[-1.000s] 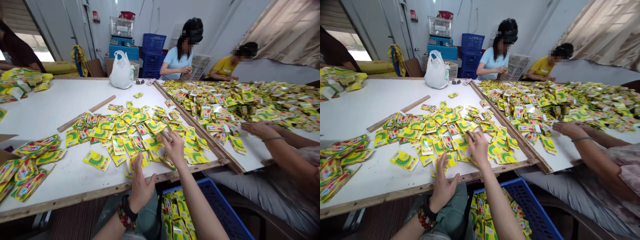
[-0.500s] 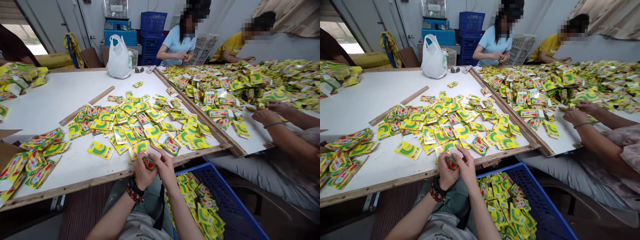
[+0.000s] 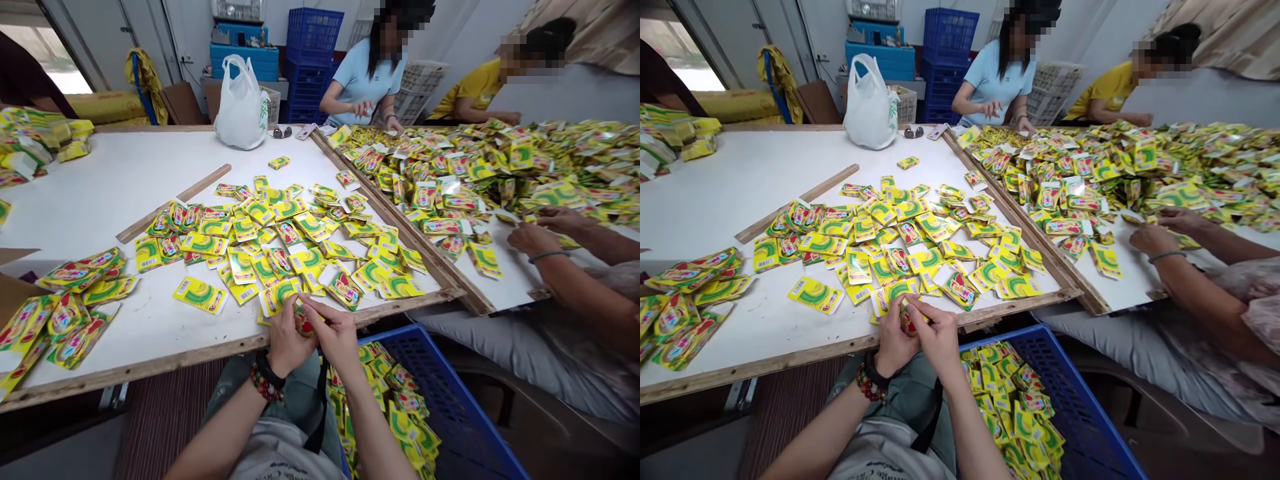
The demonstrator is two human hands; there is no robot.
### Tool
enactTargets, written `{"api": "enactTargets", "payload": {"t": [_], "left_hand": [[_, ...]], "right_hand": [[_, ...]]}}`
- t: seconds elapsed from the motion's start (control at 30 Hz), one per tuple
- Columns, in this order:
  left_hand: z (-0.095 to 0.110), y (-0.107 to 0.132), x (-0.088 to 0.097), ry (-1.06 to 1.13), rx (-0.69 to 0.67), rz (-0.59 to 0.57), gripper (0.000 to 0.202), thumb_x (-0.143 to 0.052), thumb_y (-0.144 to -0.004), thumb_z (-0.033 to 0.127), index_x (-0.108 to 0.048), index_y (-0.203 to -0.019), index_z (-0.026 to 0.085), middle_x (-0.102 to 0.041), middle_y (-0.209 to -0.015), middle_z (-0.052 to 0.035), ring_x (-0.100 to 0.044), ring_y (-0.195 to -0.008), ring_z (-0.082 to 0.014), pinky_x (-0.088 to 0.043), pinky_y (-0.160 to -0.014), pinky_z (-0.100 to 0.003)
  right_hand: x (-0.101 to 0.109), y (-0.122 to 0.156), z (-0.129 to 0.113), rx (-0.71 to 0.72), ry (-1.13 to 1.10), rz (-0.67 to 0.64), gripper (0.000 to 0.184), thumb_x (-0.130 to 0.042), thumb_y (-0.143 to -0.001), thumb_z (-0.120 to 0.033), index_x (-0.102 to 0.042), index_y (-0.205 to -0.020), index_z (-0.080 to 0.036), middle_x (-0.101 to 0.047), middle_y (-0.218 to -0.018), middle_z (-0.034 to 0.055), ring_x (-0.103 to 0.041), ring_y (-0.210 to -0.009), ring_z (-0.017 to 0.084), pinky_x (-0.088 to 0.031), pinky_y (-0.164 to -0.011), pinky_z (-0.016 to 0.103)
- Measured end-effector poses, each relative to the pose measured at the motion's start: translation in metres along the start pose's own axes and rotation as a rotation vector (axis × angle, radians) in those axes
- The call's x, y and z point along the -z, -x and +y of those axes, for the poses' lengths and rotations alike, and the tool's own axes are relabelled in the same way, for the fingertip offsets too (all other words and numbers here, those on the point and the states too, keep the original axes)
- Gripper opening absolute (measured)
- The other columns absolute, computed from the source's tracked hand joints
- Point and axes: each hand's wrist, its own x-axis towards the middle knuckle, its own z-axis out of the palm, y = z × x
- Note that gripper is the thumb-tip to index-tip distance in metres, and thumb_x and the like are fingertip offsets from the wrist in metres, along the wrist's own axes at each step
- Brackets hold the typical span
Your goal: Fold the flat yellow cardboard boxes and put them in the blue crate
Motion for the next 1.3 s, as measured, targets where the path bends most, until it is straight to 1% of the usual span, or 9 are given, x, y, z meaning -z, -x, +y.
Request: {"api": "enactTargets", "payload": {"t": [0.13,0.27,0.43,0.63,0.77,0.87,0.97,1.1,1.3], "left_hand": [[0.008,-0.001,0.005,0.029,-0.018,-0.019,0.039,-0.058,-0.078,0.023,-0.046,-0.115,0.020,-0.064,-0.105,-0.0089,-0.065,-0.096,-0.0208,-0.054,-0.083,-0.035],[0.011,-0.008,0.038,-0.114,-0.093,-0.116,0.075,-0.068,-0.072,0.031,-0.032,-0.136,0.014,-0.047,-0.136,-0.0181,-0.044,-0.129,-0.0301,-0.040,-0.105,-0.049],[-0.015,-0.032,0.078,-0.187,0.380,-0.174,0.061,-0.058,-0.085,0.039,-0.037,-0.135,0.011,-0.065,-0.094,-0.0106,-0.065,-0.089,-0.0240,-0.053,-0.079,-0.040],[-0.019,-0.044,0.061,-0.401,0.328,-0.283,0.046,-0.067,-0.078,0.024,-0.052,-0.120,0.017,-0.065,-0.090,-0.0038,-0.064,-0.077,-0.0190,-0.048,-0.070,-0.029],[-0.013,-0.045,0.059,-0.451,0.369,-0.347,0.030,-0.063,-0.081,0.026,-0.056,-0.110,0.019,-0.064,-0.075,0.0002,-0.063,-0.076,-0.0201,-0.045,-0.067,-0.028],[-0.017,-0.047,0.061,-0.315,0.364,-0.303,0.023,-0.058,-0.082,0.020,-0.057,-0.105,0.018,-0.064,-0.077,-0.0004,-0.064,-0.075,-0.0179,-0.047,-0.068,-0.027],[-0.022,-0.047,0.060,-0.256,0.282,-0.265,0.026,-0.045,-0.080,0.005,-0.058,-0.099,0.016,-0.067,-0.089,-0.0052,-0.064,-0.087,-0.0191,-0.050,-0.079,-0.032],[-0.023,-0.044,0.058,-0.081,0.377,-0.308,0.045,-0.038,-0.068,-0.003,-0.057,-0.104,0.016,-0.068,-0.095,-0.0068,-0.065,-0.075,-0.0155,-0.054,-0.073,-0.031],[-0.016,-0.040,0.063,0.232,0.248,-0.464,0.046,-0.037,-0.074,0.004,-0.053,-0.115,0.018,-0.065,-0.106,-0.0094,-0.065,-0.097,-0.0183,-0.055,-0.086,-0.039]], "right_hand": [[0.003,0.005,-0.001,0.203,0.125,-0.154,0.030,-0.058,-0.087,-0.029,-0.068,-0.114,-0.021,-0.070,-0.107,0.0066,-0.071,-0.090,0.020,-0.058,-0.079,0.030],[0.027,0.026,0.005,0.307,0.288,-0.067,0.031,-0.055,-0.089,-0.024,-0.066,-0.118,-0.022,-0.071,-0.105,0.0063,-0.072,-0.084,0.018,-0.058,-0.073,0.026],[0.077,0.054,0.023,0.151,0.476,0.176,0.034,-0.060,-0.087,-0.035,-0.068,-0.115,-0.019,-0.070,-0.106,0.0100,-0.071,-0.064,0.018,-0.057,-0.058,0.026],[0.067,0.064,0.021,-0.038,0.388,0.307,0.053,-0.067,-0.079,-0.044,-0.062,-0.122,-0.013,-0.074,-0.092,0.0100,-0.056,-0.043,0.009,-0.044,-0.040,0.020],[0.078,0.071,0.021,0.003,0.430,0.371,0.032,-0.068,-0.077,-0.047,-0.060,-0.073,-0.017,-0.071,-0.072,0.0055,-0.055,-0.046,0.010,-0.046,-0.046,0.020],[0.097,0.074,0.030,-0.108,0.687,0.226,0.040,-0.061,-0.079,-0.057,-0.060,-0.071,-0.018,-0.067,-0.063,0.0055,-0.060,-0.049,0.016,-0.047,-0.049,0.025],[0.083,0.060,0.035,-0.053,0.902,-0.019,0.065,-0.067,-0.069,-0.062,-0.062,-0.117,-0.018,-0.069,-0.104,0.0163,-0.066,-0.096,0.034,-0.053,-0.076,0.044],[0.023,0.023,0.035,0.208,0.866,-0.320,0.104,-0.075,-0.064,-0.056,-0.026,-0.150,-0.025,-0.024,-0.153,0.0180,-0.018,-0.143,0.040,-0.017,-0.109,0.065],[0.013,-0.007,0.044,0.259,0.546,-0.460,0.062,-0.056,-0.087,-0.042,-0.040,-0.144,-0.022,-0.044,-0.143,0.0167,-0.052,-0.124,0.028,-0.046,-0.097,0.040]]}}
